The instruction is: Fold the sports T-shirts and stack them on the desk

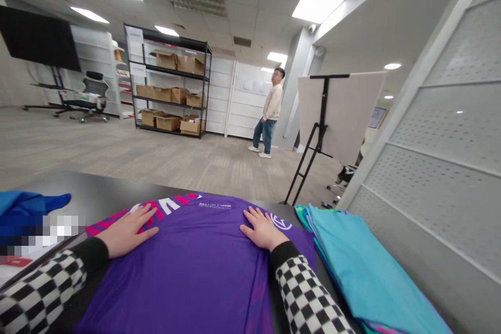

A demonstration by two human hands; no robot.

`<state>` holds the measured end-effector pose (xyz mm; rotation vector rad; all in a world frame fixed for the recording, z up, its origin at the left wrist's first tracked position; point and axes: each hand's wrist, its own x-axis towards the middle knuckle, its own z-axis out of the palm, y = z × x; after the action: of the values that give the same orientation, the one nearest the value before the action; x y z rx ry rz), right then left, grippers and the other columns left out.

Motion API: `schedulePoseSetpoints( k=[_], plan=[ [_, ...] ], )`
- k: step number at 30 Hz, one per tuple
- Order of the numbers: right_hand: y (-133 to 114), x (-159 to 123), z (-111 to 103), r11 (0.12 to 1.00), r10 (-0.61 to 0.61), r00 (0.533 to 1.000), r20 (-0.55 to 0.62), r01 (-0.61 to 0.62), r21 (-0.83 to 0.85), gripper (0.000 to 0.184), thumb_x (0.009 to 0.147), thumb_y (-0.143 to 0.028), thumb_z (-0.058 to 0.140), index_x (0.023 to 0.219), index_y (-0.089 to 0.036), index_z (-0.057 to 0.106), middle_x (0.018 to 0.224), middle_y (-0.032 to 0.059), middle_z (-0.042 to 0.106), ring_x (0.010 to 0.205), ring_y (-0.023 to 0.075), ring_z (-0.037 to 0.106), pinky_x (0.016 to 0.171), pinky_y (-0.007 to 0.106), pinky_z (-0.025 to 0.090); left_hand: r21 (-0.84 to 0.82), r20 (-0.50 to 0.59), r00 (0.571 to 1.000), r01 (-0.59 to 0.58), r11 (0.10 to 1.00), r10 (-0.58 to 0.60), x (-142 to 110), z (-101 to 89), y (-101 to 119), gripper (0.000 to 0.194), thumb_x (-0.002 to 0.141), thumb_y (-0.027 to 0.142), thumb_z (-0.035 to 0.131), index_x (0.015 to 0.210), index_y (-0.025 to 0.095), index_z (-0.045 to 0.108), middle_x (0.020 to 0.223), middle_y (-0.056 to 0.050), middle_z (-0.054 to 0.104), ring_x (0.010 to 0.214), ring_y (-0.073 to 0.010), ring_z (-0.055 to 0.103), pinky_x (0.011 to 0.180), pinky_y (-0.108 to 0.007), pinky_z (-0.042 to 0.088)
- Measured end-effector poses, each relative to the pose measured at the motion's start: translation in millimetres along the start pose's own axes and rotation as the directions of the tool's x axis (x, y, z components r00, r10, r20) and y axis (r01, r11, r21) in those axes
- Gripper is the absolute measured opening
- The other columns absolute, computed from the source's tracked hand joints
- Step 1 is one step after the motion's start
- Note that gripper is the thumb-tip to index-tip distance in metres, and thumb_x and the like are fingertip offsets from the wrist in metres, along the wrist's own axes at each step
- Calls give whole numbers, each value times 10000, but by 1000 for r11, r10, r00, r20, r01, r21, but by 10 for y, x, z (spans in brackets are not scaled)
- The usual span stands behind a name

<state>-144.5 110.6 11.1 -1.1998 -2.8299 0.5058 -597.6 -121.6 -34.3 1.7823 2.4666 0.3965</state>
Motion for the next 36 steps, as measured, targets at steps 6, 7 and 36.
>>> schedulePoseSetpoints(
  k=[6, 7, 36],
  plan=[
    [-30, 143, -114, 993, 52, 998, 30, -55, 109, 948, 986, -704, 720, 1767, -225, 474, 1884, 146, 308, 1762, 331, 249, 1431, 513, 177, 5, 45, 999, -27, 1000, 26, 134, -309, -88, 908, 996, 711, 466, 1651, 101, 618, 1766, -195, 511, 1682, -364, 440, 1405, -489, 313],
    [-54, 160, -116, 992, 64, 998, 12, -65, 106, 926, 978, -680, 741, 1744, -214, 509, 1870, 162, 340, 1747, 335, 297, 1427, 517, 198, 16, 54, 998, -18, 1000, 17, 141, -362, -77, 852, 1007, 681, 463, 1625, 124, 649, 1734, -186, 559, 1649, -362, 492, 1386, -489, 348],
    [-17, 265, 171, 998, -8, 998, -59, 5, -59, 937, 1014, -785, 495, 1786, -255, 444, 1888, 94, 289, 1764, 399, 214, 1413, 700, 144, 168, 49, 999, 7, 986, -15, -226, -507, 217, 800, 1099, 564, 418, 1765, 120, 437, 1828, -219, 408, 1706, -387, 371, 1384, -534, 297]
  ],
)
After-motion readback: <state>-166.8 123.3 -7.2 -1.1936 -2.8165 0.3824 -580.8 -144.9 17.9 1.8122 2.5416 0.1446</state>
